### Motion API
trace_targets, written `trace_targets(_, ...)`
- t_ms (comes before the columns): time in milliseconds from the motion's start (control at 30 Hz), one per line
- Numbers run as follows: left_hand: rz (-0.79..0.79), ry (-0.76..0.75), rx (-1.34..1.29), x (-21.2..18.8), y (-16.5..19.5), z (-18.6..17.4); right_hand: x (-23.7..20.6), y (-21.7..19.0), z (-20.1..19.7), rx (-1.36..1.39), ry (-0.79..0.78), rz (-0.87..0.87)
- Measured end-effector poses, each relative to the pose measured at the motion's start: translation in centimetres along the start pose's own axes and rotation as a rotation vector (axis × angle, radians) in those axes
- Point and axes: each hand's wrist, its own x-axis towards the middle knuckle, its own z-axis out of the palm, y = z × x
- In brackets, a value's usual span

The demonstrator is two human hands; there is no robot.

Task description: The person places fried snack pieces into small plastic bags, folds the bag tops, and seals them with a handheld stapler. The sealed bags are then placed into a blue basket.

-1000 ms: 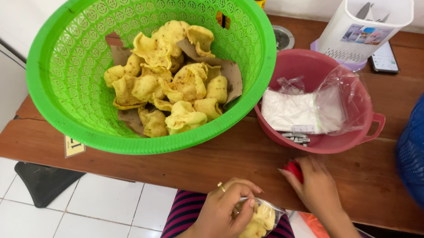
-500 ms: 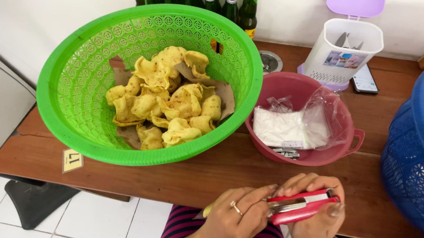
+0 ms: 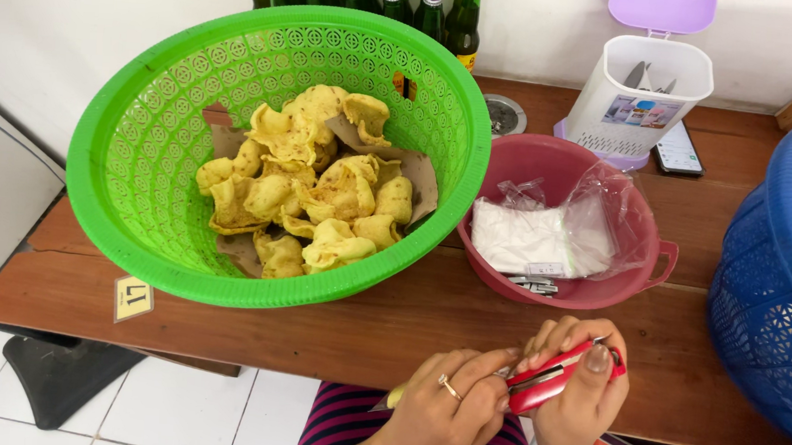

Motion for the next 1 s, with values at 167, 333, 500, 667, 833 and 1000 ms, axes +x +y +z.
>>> trace_targets(167,-0.010,0.004,-0.011,-0.2,-0.1,0.2,0.5,-0.2,0.3,-0.011,0.000,0.034)
trace_targets(333,-0.018,-0.006,-0.016,-0.4,-0.2,0.3,0.7,0.0,0.5,0.033,0.006,0.058)
trace_targets(500,-0.038,-0.010,-0.039,-0.6,-0.4,0.8,0.9,0.5,0.3,0.042,0.037,0.086)
trace_targets(667,-0.085,-0.033,-0.088,-0.7,-0.5,0.8,1.2,1.2,-0.1,0.076,-0.013,0.118)
trace_targets(833,-0.287,0.013,-0.283,-0.4,-0.9,0.2,1.5,1.6,-1.0,0.106,-0.039,0.142)
trace_targets(1000,-0.600,-0.013,-0.534,0.1,-1.5,-0.6,1.7,1.3,-2.8,0.164,0.086,0.195)
